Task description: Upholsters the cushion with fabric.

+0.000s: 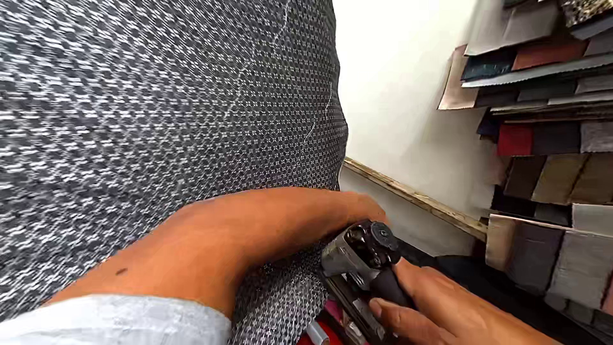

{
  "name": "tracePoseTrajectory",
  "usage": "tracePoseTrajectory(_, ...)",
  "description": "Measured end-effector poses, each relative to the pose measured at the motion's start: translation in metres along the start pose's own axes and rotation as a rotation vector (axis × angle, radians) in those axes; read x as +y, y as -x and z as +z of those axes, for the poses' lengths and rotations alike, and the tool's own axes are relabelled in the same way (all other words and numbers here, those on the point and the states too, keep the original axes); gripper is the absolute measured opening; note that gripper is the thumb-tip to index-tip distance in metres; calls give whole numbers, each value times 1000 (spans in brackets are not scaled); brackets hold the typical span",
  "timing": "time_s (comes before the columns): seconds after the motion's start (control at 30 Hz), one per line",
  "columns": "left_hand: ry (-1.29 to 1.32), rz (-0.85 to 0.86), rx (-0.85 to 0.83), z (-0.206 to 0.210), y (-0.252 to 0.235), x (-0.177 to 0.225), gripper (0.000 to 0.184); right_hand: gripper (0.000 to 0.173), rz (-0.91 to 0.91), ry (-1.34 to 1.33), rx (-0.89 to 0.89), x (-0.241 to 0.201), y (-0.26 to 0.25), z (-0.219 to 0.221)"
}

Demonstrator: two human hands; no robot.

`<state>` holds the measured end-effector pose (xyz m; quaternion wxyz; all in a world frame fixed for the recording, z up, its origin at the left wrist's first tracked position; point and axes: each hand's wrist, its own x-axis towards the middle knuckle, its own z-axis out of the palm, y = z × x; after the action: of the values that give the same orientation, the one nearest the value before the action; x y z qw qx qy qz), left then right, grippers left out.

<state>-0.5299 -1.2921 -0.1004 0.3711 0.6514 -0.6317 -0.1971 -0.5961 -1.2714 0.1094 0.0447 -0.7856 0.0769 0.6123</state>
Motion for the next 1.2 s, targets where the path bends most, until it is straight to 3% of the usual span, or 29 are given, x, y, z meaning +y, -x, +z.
tracePoseTrajectory(0.1, -256, -77, 194, -27, 37, 3, 20, 26, 19, -152, -84, -2, -3, -10)
tracePoseTrajectory(0.2, -502, -377, 411, -56, 154, 21, 30, 23, -53, -230, -172, -6, -9, -12)
tracePoseTrajectory(0.27, -494, -522, 351, -50, 252, 90, 59, 24, -93, -226, -236, -13, -13, -12)
tracePoseTrajectory(0.33, -354, -633, 311, 6, 324, 190, 83, 20, -85, -224, -260, -20, -15, -15)
tracePoseTrajectory(0.4, -123, -776, 235, 62, 362, 271, 76, 17, -52, -264, -270, -24, -16, -15)
tracePoseTrajectory(0.5, -191, -998, 398, 119, 376, 320, 39, 16, -12, -275, -256, -35, -17, -15)
tracePoseTrajectory(0.6, -295, -1062, 604, 130, 367, 327, 31, 15, 6, -295, -249, -55, -13, -12)
tracePoseTrajectory(0.8, -284, -1049, 764, 158, 357, 321, 31, 15, 34, -263, -248, -86, -8, 10)
tracePoseTrajectory(1.2, -400, -1137, 822, 147, 339, 313, 27, 18, 6, -293, -297, -142, -3, 43)
